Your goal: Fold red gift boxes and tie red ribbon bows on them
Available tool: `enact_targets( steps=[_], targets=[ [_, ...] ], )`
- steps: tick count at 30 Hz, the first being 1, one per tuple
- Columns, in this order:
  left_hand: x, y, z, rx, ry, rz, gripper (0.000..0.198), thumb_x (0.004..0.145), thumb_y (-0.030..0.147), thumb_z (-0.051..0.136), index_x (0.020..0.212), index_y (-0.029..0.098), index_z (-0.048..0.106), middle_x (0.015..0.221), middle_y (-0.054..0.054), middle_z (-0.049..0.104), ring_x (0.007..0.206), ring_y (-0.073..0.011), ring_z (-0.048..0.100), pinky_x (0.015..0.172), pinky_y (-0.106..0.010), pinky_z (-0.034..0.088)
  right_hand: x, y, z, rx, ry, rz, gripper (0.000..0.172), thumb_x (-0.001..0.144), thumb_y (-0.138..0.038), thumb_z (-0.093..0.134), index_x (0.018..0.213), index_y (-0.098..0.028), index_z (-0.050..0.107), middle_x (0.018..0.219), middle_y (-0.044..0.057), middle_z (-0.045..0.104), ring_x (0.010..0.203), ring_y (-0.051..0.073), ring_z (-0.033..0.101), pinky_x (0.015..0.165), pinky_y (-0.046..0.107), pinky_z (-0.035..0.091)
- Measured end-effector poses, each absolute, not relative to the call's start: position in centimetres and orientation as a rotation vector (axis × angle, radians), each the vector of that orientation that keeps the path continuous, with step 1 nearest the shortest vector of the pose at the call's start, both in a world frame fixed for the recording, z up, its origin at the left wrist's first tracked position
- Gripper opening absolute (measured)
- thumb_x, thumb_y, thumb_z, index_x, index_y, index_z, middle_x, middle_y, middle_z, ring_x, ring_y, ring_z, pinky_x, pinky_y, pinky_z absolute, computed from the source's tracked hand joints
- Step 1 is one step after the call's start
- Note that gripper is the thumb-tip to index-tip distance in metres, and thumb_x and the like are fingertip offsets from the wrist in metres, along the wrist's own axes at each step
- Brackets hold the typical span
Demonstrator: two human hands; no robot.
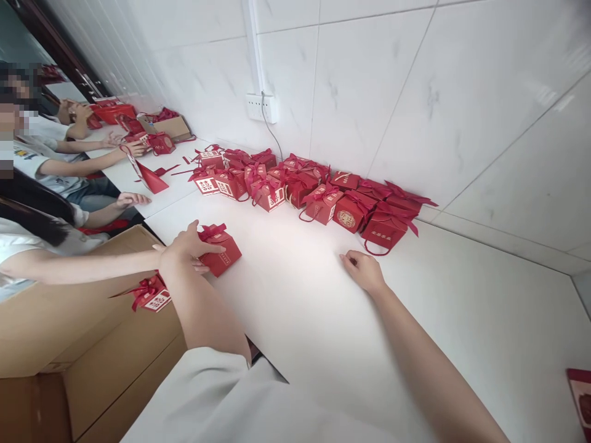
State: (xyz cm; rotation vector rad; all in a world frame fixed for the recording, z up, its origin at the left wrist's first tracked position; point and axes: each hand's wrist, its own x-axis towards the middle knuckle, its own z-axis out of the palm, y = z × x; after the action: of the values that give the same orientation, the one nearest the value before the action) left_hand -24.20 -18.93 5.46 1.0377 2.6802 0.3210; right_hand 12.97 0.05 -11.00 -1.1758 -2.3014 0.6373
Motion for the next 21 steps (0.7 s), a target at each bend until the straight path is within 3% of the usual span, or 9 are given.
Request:
enact_targets(
  steps=[5,8,12,15,18,21],
  targets=[
    [-19.4,-15.4,5.5,0.942,2.835,0.196,0.117,0.056,0.074,0.061,0.147,0.017,0.017,0.139,-0.025,0.042,0.126,-0.0421,0.043,0.096,-0.053,0.037,12.8,0.2,-10.9,-1.179,-2.284,0.666,0.036,0.087,-0.044,0.042,0.060,-0.022,0.049,0.058,-0.001,0.055,0.055,0.014,0.045,0.056,0.026,0.030],
    [-16.7,-14.3,6.0,1.043,2.684,0.309,0.106,0.067,0.078,0.047,0.148,0.017,0.017,0.123,-0.021,0.059,0.125,-0.0404,0.046,0.100,-0.057,0.030,12.8,0.3,-10.9,-1.191,-2.260,0.696,0.035,0.088,-0.044,0.042,0.062,-0.021,0.050,0.059,-0.001,0.055,0.055,0.014,0.047,0.056,0.025,0.032],
    [-15.3,-13.7,6.5,1.059,2.498,0.436,0.086,0.075,0.079,0.031,0.139,0.021,0.040,0.097,-0.012,0.070,0.110,-0.0345,0.058,0.092,-0.050,0.041,12.9,0.2,-9.4,-1.199,-2.143,0.825,0.035,0.091,-0.048,0.036,0.079,-0.021,0.054,0.069,-0.001,0.062,0.055,0.013,0.052,0.057,0.025,0.039],
    [-14.6,-12.1,5.5,1.339,2.451,0.560,0.068,0.080,0.071,0.036,0.121,0.021,0.058,0.116,-0.010,0.064,0.109,-0.0289,0.058,0.095,-0.041,0.043,12.8,-0.5,-6.8,-1.128,-1.947,1.020,0.035,0.091,-0.053,0.036,0.093,-0.022,0.052,0.084,0.001,0.064,0.057,0.012,0.057,0.059,0.025,0.044],
    [-12.7,-9.5,3.6,1.606,2.173,0.760,0.056,0.086,0.061,0.036,0.119,0.022,0.059,0.131,-0.005,0.055,0.117,-0.0227,0.052,0.099,-0.031,0.041,12.4,-1.3,-4.2,-1.098,-1.920,1.050,0.038,0.087,-0.056,0.044,0.107,-0.023,0.049,0.097,0.003,0.064,0.067,0.014,0.060,0.061,0.027,0.048],
    [-10.4,-7.4,1.9,1.645,1.882,0.756,0.052,0.086,0.057,0.040,0.119,0.022,0.059,0.129,-0.004,0.057,0.115,-0.0204,0.054,0.097,-0.028,0.044,12.0,-1.3,-2.9,-1.077,-2.018,0.985,0.046,0.084,-0.048,0.055,0.121,-0.025,0.044,0.110,0.005,0.062,0.078,0.016,0.062,0.070,0.030,0.050]
  ],
)
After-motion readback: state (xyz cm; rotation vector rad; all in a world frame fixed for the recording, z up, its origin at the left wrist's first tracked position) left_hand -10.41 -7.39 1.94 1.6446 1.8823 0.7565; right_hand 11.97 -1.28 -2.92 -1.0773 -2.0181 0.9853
